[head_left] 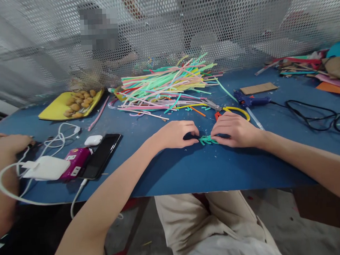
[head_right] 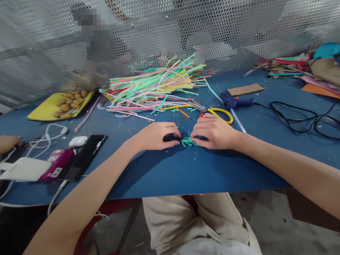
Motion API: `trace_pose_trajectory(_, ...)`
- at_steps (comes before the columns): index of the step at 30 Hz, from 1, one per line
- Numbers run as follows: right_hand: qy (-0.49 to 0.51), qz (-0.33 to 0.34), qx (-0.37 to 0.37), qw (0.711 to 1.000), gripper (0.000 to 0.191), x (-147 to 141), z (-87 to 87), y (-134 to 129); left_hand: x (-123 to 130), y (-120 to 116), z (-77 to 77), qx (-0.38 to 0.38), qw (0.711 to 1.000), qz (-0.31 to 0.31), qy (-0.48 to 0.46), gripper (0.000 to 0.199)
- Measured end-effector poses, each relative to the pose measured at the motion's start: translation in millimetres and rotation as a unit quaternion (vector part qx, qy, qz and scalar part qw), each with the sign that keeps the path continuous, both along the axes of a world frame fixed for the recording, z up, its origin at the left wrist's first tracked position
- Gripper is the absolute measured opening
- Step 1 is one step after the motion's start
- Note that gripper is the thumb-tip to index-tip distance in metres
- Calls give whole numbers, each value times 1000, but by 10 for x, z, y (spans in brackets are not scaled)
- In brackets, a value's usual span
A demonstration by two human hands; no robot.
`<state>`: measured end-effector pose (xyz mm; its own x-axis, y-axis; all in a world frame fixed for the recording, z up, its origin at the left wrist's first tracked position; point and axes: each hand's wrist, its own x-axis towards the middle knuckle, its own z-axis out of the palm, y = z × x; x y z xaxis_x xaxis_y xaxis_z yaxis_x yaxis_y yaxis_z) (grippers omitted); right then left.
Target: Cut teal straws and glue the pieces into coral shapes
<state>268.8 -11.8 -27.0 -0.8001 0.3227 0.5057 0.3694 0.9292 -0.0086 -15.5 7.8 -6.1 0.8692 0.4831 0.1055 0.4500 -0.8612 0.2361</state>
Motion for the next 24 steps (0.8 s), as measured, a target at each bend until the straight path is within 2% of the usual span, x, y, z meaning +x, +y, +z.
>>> trace_pose_trajectory(11,-19,-38,-3,999,19,-31,10,-14,32,-7,21,-14,1000,-3,2,16)
trace_pose_trajectory(18,-23,-44,8,999,21,-37,29,-25,113,-82,2,50,999,2,1,24)
trace_pose_trajectory(24,-32,-46,0,998,20,-16,14,-5,184,-127,-53,105,994,30,6,27)
